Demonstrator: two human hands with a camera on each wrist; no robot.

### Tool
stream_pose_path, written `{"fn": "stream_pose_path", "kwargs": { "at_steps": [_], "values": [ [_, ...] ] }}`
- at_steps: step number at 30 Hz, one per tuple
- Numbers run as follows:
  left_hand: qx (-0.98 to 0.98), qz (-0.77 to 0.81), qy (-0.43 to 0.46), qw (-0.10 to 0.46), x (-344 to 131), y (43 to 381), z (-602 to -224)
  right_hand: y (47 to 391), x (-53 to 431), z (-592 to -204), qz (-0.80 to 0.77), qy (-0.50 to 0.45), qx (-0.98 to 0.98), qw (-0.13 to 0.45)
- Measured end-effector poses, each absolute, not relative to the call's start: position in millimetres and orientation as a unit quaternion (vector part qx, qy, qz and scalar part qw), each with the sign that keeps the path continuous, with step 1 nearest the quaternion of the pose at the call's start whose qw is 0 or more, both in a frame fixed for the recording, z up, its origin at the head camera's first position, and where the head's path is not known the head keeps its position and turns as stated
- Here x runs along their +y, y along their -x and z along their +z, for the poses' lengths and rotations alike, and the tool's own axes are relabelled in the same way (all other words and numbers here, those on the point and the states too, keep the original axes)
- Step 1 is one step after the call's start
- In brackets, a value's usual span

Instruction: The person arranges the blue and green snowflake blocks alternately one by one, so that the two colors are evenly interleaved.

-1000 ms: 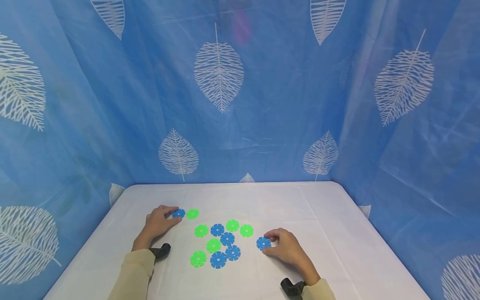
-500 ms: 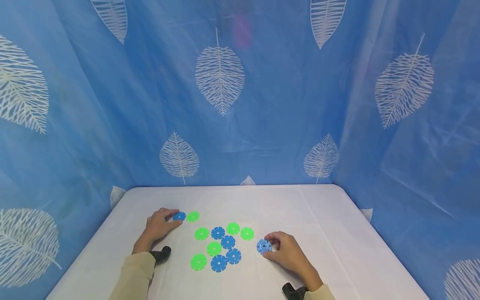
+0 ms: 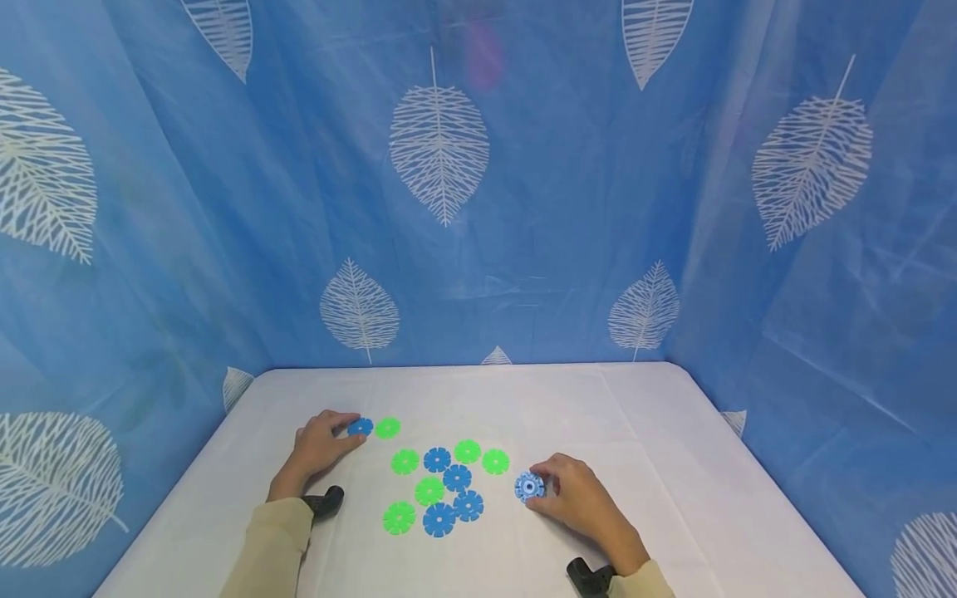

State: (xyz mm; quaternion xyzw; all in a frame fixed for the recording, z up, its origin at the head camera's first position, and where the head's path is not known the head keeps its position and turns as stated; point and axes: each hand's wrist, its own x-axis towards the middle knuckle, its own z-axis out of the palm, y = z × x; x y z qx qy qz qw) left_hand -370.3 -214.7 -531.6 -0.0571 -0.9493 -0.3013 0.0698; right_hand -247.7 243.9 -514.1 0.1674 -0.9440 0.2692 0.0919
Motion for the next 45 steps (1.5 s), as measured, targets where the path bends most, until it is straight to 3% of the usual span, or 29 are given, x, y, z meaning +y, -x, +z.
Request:
{"fn": "stream_pose_path", "kwargs": {
  "at_steps": [12,21,31,45],
  "values": [
    [-0.951,-0.297,0.053,0.066,-220,372,-532,249,240,-516,0.201,-0.173,-0.95,0.163],
    [-0.95,-0.303,0.054,0.061,-216,367,-533,244,247,-525,0.232,-0.215,-0.925,0.212],
    [-0.948,-0.306,0.061,0.067,-216,372,-531,249,238,-509,0.267,-0.25,-0.894,0.259],
    [-0.948,-0.307,0.056,0.064,-213,369,-526,256,240,-498,0.332,-0.259,-0.864,0.275]
  ]
}}
